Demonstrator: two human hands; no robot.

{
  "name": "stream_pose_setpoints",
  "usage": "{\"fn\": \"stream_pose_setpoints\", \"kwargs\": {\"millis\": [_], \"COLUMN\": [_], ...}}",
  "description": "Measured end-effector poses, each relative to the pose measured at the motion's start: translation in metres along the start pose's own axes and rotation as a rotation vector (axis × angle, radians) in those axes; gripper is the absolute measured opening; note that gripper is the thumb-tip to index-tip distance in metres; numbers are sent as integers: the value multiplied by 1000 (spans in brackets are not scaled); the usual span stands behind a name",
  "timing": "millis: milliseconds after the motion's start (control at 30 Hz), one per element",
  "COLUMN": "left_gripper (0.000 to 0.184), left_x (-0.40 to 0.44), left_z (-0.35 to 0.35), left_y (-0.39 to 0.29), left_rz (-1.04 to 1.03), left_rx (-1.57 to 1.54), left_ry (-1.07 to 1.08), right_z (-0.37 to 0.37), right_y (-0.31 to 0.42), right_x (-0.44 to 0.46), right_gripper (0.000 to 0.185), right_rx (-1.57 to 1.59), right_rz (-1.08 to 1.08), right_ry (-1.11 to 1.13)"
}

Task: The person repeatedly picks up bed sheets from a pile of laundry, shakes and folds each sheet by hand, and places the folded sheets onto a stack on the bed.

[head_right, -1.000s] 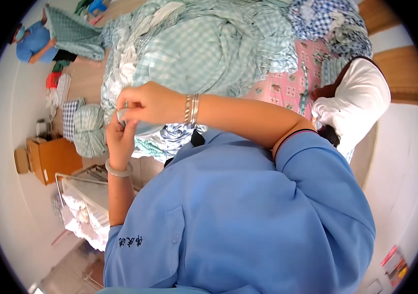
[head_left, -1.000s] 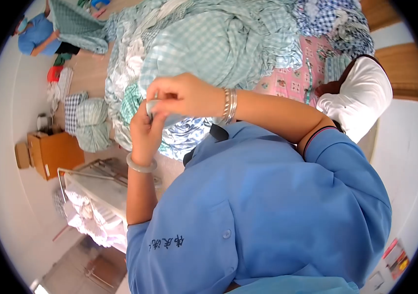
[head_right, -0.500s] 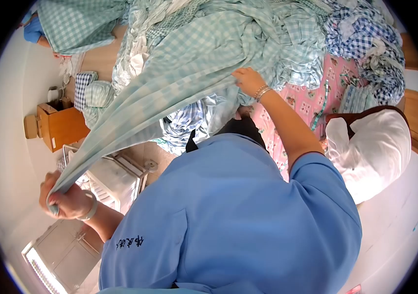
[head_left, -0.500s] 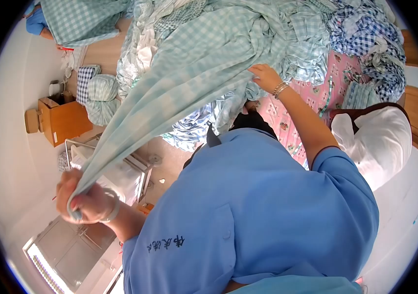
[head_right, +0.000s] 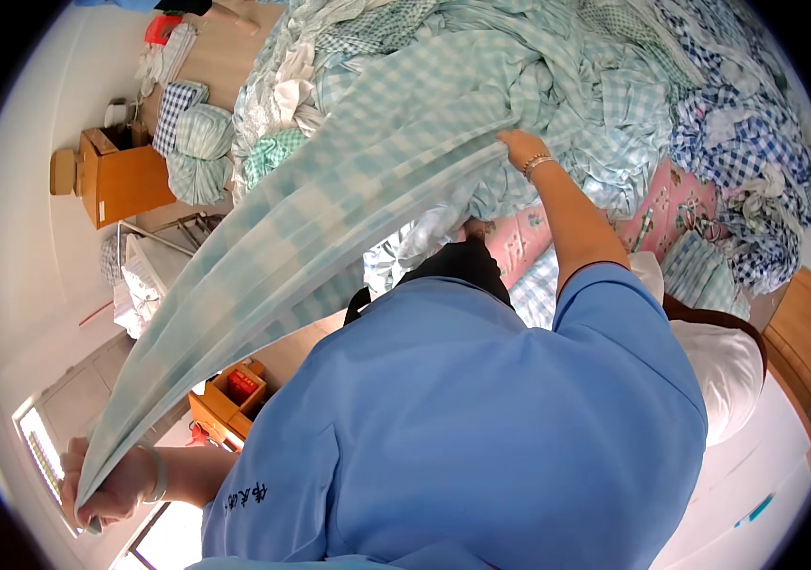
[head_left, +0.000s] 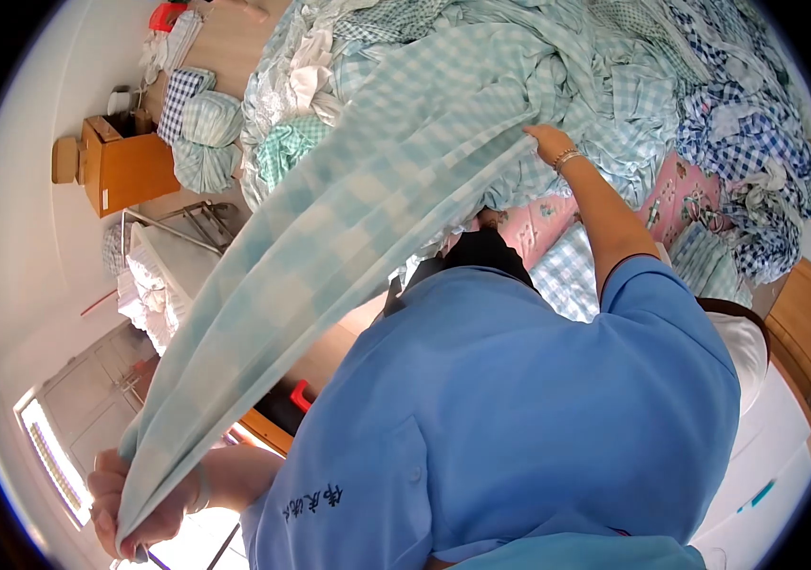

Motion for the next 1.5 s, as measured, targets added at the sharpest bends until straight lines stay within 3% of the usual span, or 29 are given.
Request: {"fn": "stream_pose_setpoints", "kwargs": {"millis": [67, 133, 167, 233, 300, 433, 533, 700, 767, 800, 867, 933, 967, 1000, 1033, 1067, 1167, 1200, 1267, 1300, 1333, 1367, 1400, 1433, 1467, 1500], "left_gripper": [46, 46, 41, 38, 34, 29, 26, 24, 25, 26, 28, 25, 24, 24, 23, 22, 21, 21, 21, 21, 22, 22, 22, 23, 23, 23], "left_x": [7, 13, 17, 23, 28, 40, 47, 55, 51, 52, 62, 82, 91, 100, 111, 119, 144, 143, 127, 116, 103, 91, 80, 70, 62, 56], "left_z": [9, 20, 44, 58, 71, 108, 144, 183, 172, 165, 174, 200, 209, 212, 214, 219, 266, 277, 291, 291, 288, 281, 273, 266, 259, 253], "left_y": [-3, -5, 0, -3, -9, -10, -10, -5, 0, 3, 7, 8, 12, 14, 16, 17, 53, 77, 137, 168, 200, 230, 256, 279, 300, 319], "left_rz": [56, 4, 54, 62, 56, 82, 103, 148, 201, 239, 273, 257, 236, 240, 263, 287, 332, 410, 592, 666, 733, 787, 828, 858, 879, 901], "left_rx": [6, 265, 66, 163, 290, 492, 646, 860, 945, 986, 1121, 1393, 1329, 1335, 1321, 1308, 1120, 1078, 1006, 975, 939, 905, 870, 839, 809, 783], "left_ry": [56, 69, 149, 100, 48, -59, -139, -260, -305, -331, -369, -287, -357, -365, -416, -465, -183, -112, 1, 50, 93, 134, 164, 186, 203, 218], "right_z": [8, 13, 11, 15, 24, 14, 47, 110, 134, 122, 82, 60, 50, 44, 30, 6, -74, -63, -20, 20, 106, 164, 236, 320, 405, 486], "right_y": [13, 23, 25, 34, 51, 53, 73, 58, 58, 46, 40, 66, 79, 91, 91, 85, 36, 40, 12, -14, 3, -28, -72, -101, -95, -90], "right_x": [3, 9, 14, 27, 36, 72, 86, 105, 78, 61, -4, -61, -90, -97, -93, -85, -30, 3, 82, 115, 120, 135, 147, 140, 94, 52], "right_gripper": [30, 31, 31, 32, 31, 32, 33, 31, 18, 14, 8, 10, 14, 19, 19, 22, 18, 15, 15, 17, 20, 22, 22, 26, 25, 24], "right_rx": [-140, -283, -317, -352, -425, -453, -506, -319, -204, -240, -64, -8, 15, -56, -60, -165, -265, -377, -391, -234, -346, -352, -344, -933, -631, -899], "right_rz": [-35, -63, -50, -22, 141, 343, 497, 541, 682, 767, 1020, 878, 795, 960, 968, 887, 712, 471, 372, 221, 147, 52, 126, 166, 36, -297], "right_ry": [47, 87, 111, 135, 262, 238, 360, 91, -130, 136, 347, 578, 680, 683, 686, 608, 469, 472, 174, -6, -15, -266, -386, -323, -605, -738]}}
Point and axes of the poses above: each hand's wrist, its own x-axis towards the middle knuckle, its own z-axis out of the back of the hand, y = z × x, the point moved 2 cm from there along x, towards the middle knuckle, and after that the axes turned 2 degrees about x, right-handed, at the moved point
